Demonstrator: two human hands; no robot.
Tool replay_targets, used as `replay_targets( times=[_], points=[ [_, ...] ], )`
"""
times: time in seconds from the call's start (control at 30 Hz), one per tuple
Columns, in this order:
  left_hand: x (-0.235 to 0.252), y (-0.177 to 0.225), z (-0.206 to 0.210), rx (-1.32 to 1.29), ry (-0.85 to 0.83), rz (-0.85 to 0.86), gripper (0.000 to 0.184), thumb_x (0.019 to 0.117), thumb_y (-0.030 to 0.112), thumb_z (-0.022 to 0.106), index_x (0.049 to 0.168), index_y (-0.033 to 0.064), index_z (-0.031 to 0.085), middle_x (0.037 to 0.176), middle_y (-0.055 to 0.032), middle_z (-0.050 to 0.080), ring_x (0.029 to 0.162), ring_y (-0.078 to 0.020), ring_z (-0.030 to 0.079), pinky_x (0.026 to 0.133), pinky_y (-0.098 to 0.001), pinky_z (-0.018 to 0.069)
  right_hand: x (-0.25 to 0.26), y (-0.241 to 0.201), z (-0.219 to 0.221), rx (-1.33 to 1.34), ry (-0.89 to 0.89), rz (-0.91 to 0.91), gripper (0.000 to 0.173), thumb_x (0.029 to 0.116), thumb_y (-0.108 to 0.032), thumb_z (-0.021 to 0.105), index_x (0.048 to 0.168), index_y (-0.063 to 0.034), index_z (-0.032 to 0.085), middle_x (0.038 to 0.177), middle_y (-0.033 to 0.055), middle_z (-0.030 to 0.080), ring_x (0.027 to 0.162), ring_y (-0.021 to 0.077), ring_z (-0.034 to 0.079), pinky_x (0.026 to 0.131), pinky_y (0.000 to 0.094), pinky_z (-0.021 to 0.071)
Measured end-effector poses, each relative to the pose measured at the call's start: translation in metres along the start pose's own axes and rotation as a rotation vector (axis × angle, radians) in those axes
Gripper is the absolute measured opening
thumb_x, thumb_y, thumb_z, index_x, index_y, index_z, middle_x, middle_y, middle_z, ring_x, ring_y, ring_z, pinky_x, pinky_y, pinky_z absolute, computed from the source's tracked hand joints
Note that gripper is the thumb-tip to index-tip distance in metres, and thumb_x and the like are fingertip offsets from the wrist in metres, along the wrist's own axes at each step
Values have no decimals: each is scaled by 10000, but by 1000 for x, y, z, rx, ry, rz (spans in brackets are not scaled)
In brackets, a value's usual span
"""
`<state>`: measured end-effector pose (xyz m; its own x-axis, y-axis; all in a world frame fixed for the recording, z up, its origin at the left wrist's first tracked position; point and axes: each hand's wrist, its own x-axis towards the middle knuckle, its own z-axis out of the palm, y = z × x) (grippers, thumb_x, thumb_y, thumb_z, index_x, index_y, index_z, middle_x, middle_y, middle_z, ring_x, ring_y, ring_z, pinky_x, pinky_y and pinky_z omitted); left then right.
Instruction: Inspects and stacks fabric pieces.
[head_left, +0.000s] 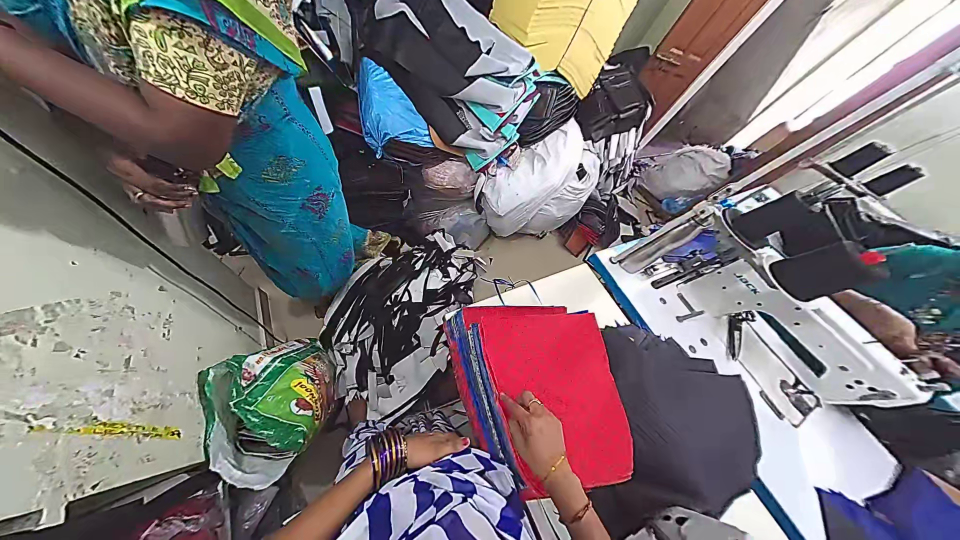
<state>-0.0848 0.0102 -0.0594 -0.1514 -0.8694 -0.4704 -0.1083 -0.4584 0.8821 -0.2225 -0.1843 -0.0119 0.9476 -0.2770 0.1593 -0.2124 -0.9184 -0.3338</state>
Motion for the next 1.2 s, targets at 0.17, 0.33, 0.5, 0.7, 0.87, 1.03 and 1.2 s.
replay_targets(
  times=[0.17, 0.33, 0.5, 0.7, 0.87, 1.03, 1.2],
  points=[
    [-3, 0, 3, -7, 13, -12, 605, 1128, 331, 217, 1493, -124, 375, 1562, -326, 358, 1500, -419, 301, 1232, -558, 170, -8, 3, 2, 19, -1, -15, 338, 829, 0, 615, 1114, -28, 794, 916, 236, 713, 751, 398, 712, 623, 536, 566],
    [-2, -4, 3, -5, 6, -7, 615, 1126, 348, 213, 1502, -112, 373, 1562, -318, 365, 1496, -416, 313, 1229, -564, 180, -5, 0, -11, 83, -131, 88, 281, 903, -91, 642, 1136, -22, 783, 968, 238, 715, 840, 407, 713, 711, 563, 564],
    [-2, -2, 5, -35, 13, 1, 614, 1125, 344, 219, 1488, -120, 391, 1545, -328, 384, 1490, -412, 327, 1232, -552, 186, 16, -20, -20, -28, -182, 279, 606, 823, -439, 815, 1189, 35, 728, 1145, 292, 688, 1004, 466, 691, 796, 609, 546],
    [-7, 3, 5, -48, 12, -22, 608, 1127, 348, 222, 1496, -105, 387, 1555, -308, 383, 1496, -393, 324, 1236, -536, 188, 29, -41, -11, -207, -410, 469, 549, 908, -246, 723, 1396, -30, 592, 1425, 293, 536, 1267, 476, 563, 914, 565, 524],
    [-10, 2, 8, -74, 48, -2, 589, 1126, 324, 249, 1486, -119, 390, 1550, -320, 382, 1490, -402, 330, 1235, -531, 195, 34, -6, -23, 72, -286, 388, 414, 812, -138, 770, 1181, 40, 704, 1162, 282, 677, 1033, 454, 673, 853, 631, 512],
    [-12, 0, 11, -75, 60, 24, 582, 1126, 304, 246, 1478, -138, 385, 1545, -336, 375, 1486, -418, 327, 1231, -533, 193, 42, 28, -29, 347, -315, 401, 370, 788, -123, 825, 1087, 67, 722, 1017, 233, 716, 890, 340, 672, 853, 547, 503],
    [-12, 0, 13, -69, 49, 19, 577, 1128, 297, 235, 1483, -135, 381, 1556, -331, 363, 1499, -410, 306, 1239, -527, 177, 41, 55, -16, 605, -279, 413, 202, 732, -55, 811, 885, 15, 699, 766, 25, 671, 682, 62, 605, 682, 288, 518]
  ],
)
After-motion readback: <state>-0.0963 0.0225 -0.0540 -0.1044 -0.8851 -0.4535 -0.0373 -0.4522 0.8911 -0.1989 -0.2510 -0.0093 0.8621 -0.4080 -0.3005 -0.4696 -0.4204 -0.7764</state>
